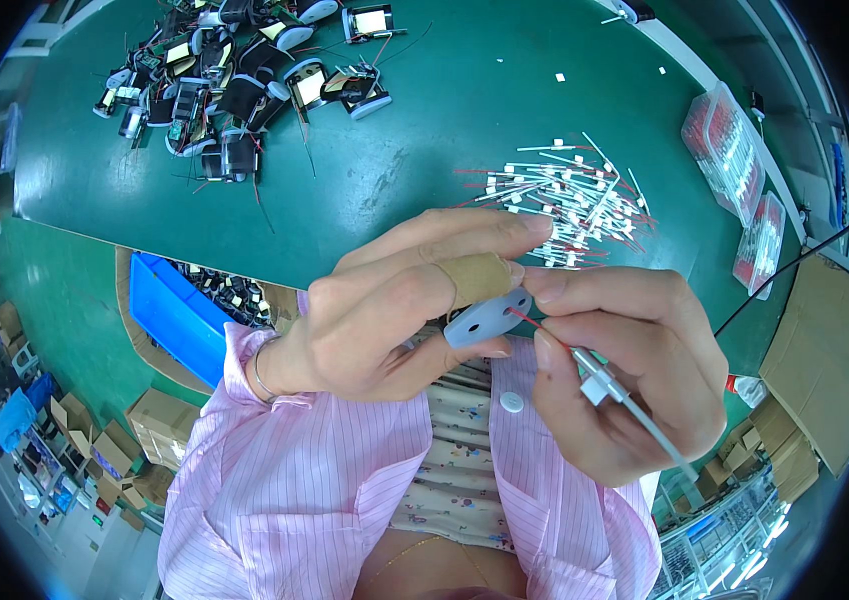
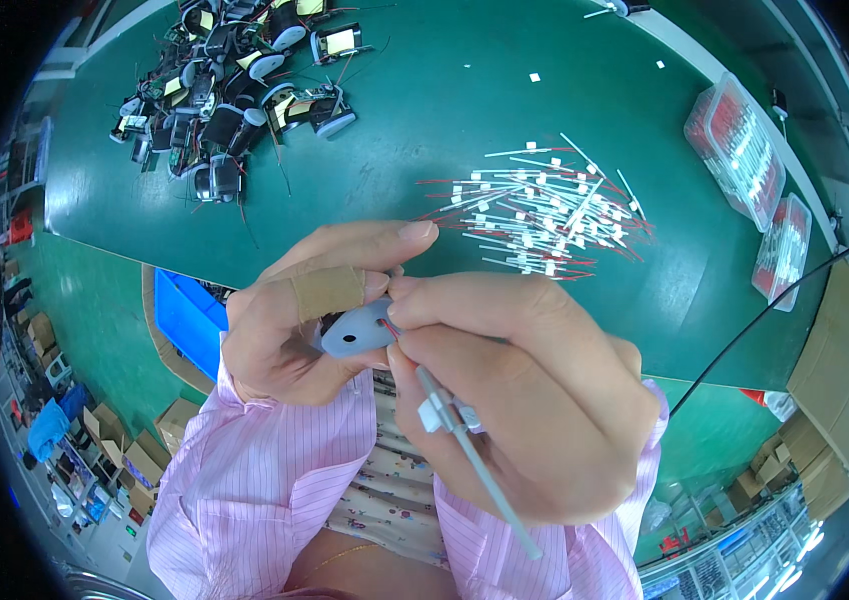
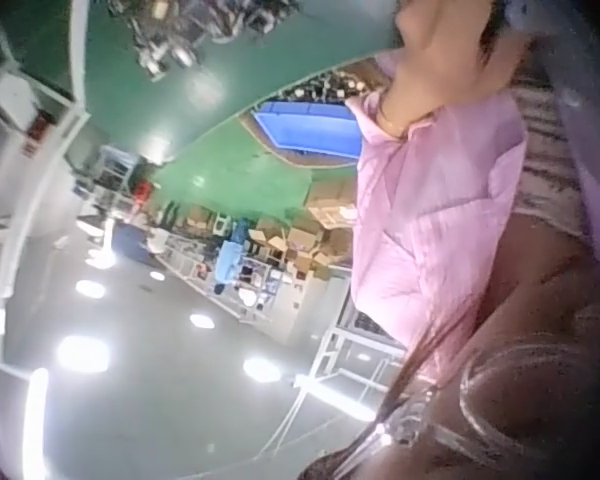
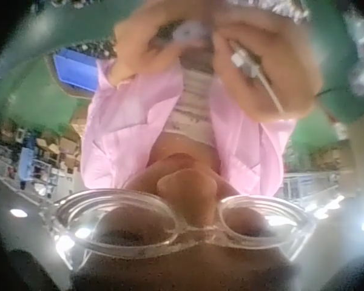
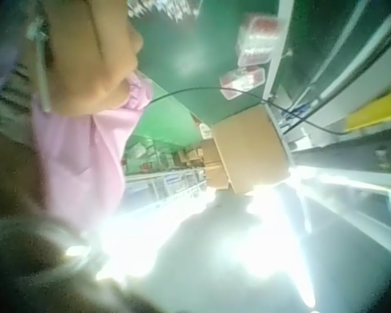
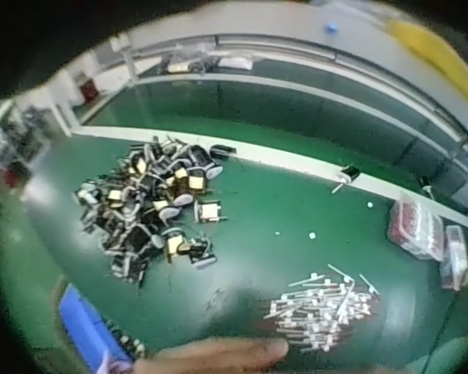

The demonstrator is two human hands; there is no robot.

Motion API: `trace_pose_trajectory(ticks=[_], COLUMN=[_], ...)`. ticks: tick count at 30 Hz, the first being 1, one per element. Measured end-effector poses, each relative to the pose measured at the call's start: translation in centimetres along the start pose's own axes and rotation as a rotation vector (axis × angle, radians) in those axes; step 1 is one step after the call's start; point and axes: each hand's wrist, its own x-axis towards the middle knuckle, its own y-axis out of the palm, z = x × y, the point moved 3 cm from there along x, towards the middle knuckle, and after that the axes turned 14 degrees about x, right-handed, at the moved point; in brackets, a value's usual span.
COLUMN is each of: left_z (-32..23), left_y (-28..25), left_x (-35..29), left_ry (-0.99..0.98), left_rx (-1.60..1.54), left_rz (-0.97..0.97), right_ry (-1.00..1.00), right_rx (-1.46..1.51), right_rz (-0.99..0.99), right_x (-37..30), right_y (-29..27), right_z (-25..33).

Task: The person assembles electronic components by picking up a black housing and inserting a small motor with wires into it. They then thread the wires through holes in a grey cap, press the cap onto the housing, and place the completed assembly onto the green workbench.

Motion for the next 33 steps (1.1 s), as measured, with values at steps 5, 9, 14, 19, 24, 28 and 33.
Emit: trace_pose_trajectory(ticks=[5, 9, 14, 19, 24, 28, 33], left_z=[0.2, -0.5, -0.2, -0.5, -0.2, 0.4, 0.1], left_y=[0.0, -0.5, -0.7, -0.7, -0.5, -1.0, -0.7], left_x=[0.0, 1.0, 0.4, 0.6, 0.4, -0.3, -0.3], left_ry=[0.046, -0.028, -0.15, -0.123, -0.168, -0.278, -0.316], left_rx=[0.018, 0.008, 0.039, -0.027, -0.072, -0.049, -0.034], left_rz=[-0.004, 0.076, 0.043, 0.108, 0.068, 0.124, 0.146], right_ry=[-0.055, -0.055, 0.034, 0.183, 0.31, 0.159, 0.172], right_rx=[-0.066, -0.062, -0.059, 0.117, 0.011, -0.149, -0.137], right_rz=[0.015, 0.005, 0.112, 0.071, -0.157, 0.112, 0.243], right_x=[-0.1, -0.2, 0.6, -0.7, -1.3, -0.5, -0.7], right_y=[0.2, 0.5, -0.4, -1.0, -0.7, -0.8, -0.5], right_z=[-0.1, -1.0, -0.7, -0.8, -1.4, -1.5, -2.3])
